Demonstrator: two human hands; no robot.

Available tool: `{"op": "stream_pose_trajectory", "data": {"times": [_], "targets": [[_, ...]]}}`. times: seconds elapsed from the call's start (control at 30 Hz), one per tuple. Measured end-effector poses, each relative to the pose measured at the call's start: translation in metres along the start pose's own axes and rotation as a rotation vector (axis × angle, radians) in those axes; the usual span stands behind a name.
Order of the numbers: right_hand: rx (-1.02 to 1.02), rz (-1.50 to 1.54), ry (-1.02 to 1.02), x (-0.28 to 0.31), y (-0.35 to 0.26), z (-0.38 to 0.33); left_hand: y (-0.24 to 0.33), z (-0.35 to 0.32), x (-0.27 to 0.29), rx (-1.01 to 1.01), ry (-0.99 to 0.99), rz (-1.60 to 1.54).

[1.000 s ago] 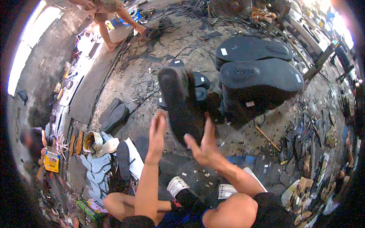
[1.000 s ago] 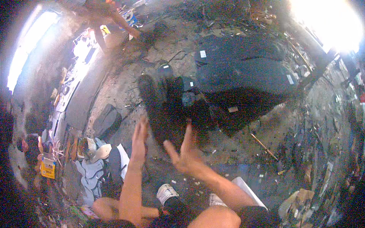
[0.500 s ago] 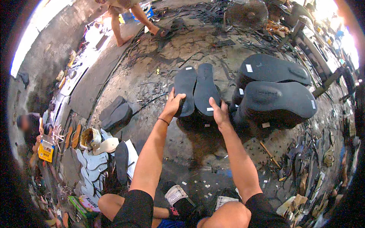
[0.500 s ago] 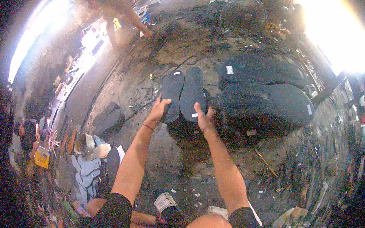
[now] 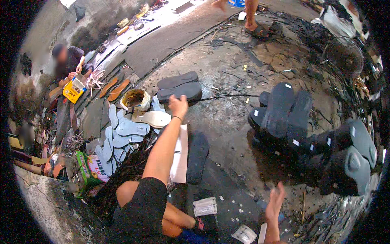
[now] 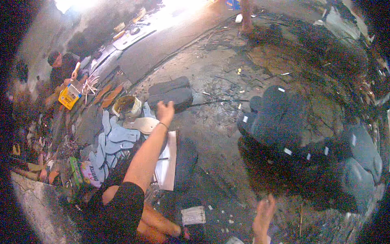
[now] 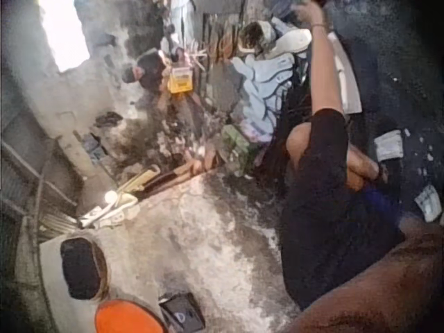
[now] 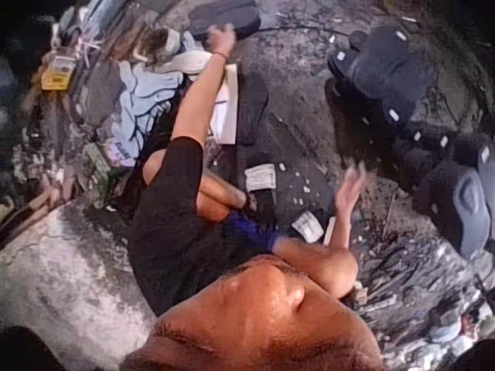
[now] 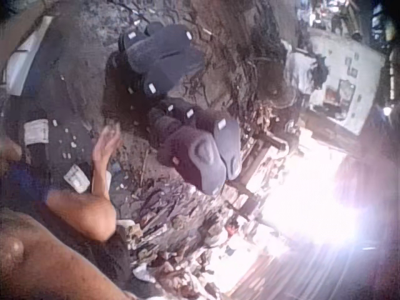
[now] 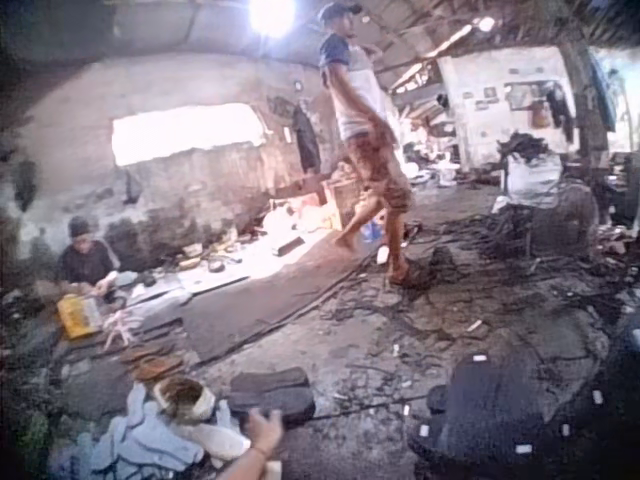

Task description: The person sits on the floor and repeatedly picks up black shoe insoles, applies small white labels to them, and stacks the labeled insoles. The person handles the insoles one at a time and places the finished items into a growing pile.

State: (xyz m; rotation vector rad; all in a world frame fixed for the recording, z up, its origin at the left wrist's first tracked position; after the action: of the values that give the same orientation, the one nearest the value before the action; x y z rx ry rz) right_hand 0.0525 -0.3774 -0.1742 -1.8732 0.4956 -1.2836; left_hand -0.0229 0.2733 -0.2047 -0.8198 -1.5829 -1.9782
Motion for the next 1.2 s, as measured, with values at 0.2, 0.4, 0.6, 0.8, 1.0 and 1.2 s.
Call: {"op": "stream_pose_trajectory", "data": {"times": [0.2, 0.4, 0.6, 0.8, 1.0, 1.2], "targets": [[-0.265, -0.1, -0.403, 0.021, 0.046, -0.051, -0.139, 0.123, 0.019, 0.174, 0.027, -0.044], [0.015, -0.321, -0.987, -0.003, -0.035, 0.027, -0.105, 0.117, 0.01, 0.28, -0.747, 0.044], [0.594, -0.182, -0.818, -0.18, -0.147, 0.124, -0.08, 0.035, -0.045, 0.157, -1.07, -0.073], [-0.011, 0.436, -0.573, -0.302, -0.212, 0.177, -0.026, -0.003, -0.025, 0.137, -1.017, -0.301], [-0.451, 0.731, -0.814, -0.315, -0.152, 0.086, -0.017, -0.202, 0.094, 0.532, -1.504, -0.383], [-0.256, 0.385, -0.507, -0.354, -0.119, 0.064, -0.066, -0.258, 0.107, 0.384, -1.577, 0.088]]}}
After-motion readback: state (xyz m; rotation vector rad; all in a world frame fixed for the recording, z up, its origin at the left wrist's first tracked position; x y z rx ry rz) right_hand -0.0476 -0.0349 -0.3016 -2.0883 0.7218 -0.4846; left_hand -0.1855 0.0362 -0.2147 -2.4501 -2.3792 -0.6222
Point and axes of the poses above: each hand's wrist, its own z-axis towards the middle knuckle, its own x-axis out of the back of the hand, y = z × x, the point moved 7 cm from there along z, towards the middle knuckle, and after that the axes turned 4 degrees about -y, right-handed, at the moved point
